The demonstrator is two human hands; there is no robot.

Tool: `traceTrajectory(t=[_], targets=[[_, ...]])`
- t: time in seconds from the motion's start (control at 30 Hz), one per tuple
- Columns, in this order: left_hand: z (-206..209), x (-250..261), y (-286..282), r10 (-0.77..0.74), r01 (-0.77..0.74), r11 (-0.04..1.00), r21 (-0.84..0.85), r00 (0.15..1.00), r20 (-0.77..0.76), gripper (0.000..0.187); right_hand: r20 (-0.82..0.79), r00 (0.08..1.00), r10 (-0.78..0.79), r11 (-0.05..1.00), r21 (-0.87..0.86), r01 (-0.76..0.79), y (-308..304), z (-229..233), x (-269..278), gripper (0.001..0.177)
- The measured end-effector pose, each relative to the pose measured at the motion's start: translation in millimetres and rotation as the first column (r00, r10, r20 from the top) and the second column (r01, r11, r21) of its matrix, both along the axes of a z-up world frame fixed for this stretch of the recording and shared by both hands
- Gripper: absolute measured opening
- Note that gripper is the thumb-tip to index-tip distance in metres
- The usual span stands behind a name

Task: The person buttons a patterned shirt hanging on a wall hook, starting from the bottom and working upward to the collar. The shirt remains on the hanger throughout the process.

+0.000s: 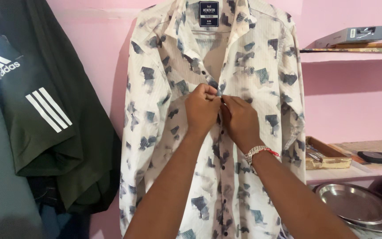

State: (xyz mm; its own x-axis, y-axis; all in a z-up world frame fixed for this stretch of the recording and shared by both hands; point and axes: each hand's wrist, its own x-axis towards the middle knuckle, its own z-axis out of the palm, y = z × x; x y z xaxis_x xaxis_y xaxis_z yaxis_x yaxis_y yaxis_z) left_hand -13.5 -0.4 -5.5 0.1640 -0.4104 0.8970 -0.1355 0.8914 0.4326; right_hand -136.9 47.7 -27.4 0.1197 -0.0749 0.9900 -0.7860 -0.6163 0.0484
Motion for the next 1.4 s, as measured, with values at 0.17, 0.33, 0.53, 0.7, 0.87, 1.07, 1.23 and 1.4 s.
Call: traceTrajectory(t=[0.17,0.33,0.53,0.7,0.87,1.07,1.23,1.4], targets=[[-3,5,6,-0.082,0.081,0.994,0.074,0.997,0.001,0.019,-0.066,0.997,0.037,0.979,0.202,-0.023,-14,5,-6,0.027],[13,23,8,0.04,-0.043,0.999,0.018,0.99,0.133,0.024,-0.077,0.997,0.002,0.989,0.146,0.009,-16,31,-15,0.023],[64,46,-4,0.51,-0.402,0.841,-0.361,0.811,0.285,0.031,0.102,0.988,-0.12,0.973,0.209,0.096,-13,94,6,0.031],[88,46,-10,0.509,-0.511,0.839,-0.186,0.617,0.6,0.035,0.163,0.975,-0.153,0.972,0.203,0.118,-41,111,12,0.031],[91,41,-26,0.531,-0.543,0.814,-0.207,0.552,0.643,0.058,0.186,0.98,-0.066,0.974,0.226,0.023,-81,105,2,0.018],[91,31,-29,0.533,-0.601,0.774,-0.201,0.444,0.72,0.067,0.4,0.904,0.151,0.907,0.307,-0.287,-82,92,0,0.014],[77,33,-49,0.631,-0.529,0.765,-0.368,0.498,0.595,0.049,0.513,0.839,0.182,0.836,0.368,-0.406,-71,94,4,0.021],[70,26,-61,0.591,-0.459,0.804,-0.379,0.693,0.413,0.031,0.542,0.761,0.355,0.747,0.325,-0.58,-80,91,-4,0.018]])
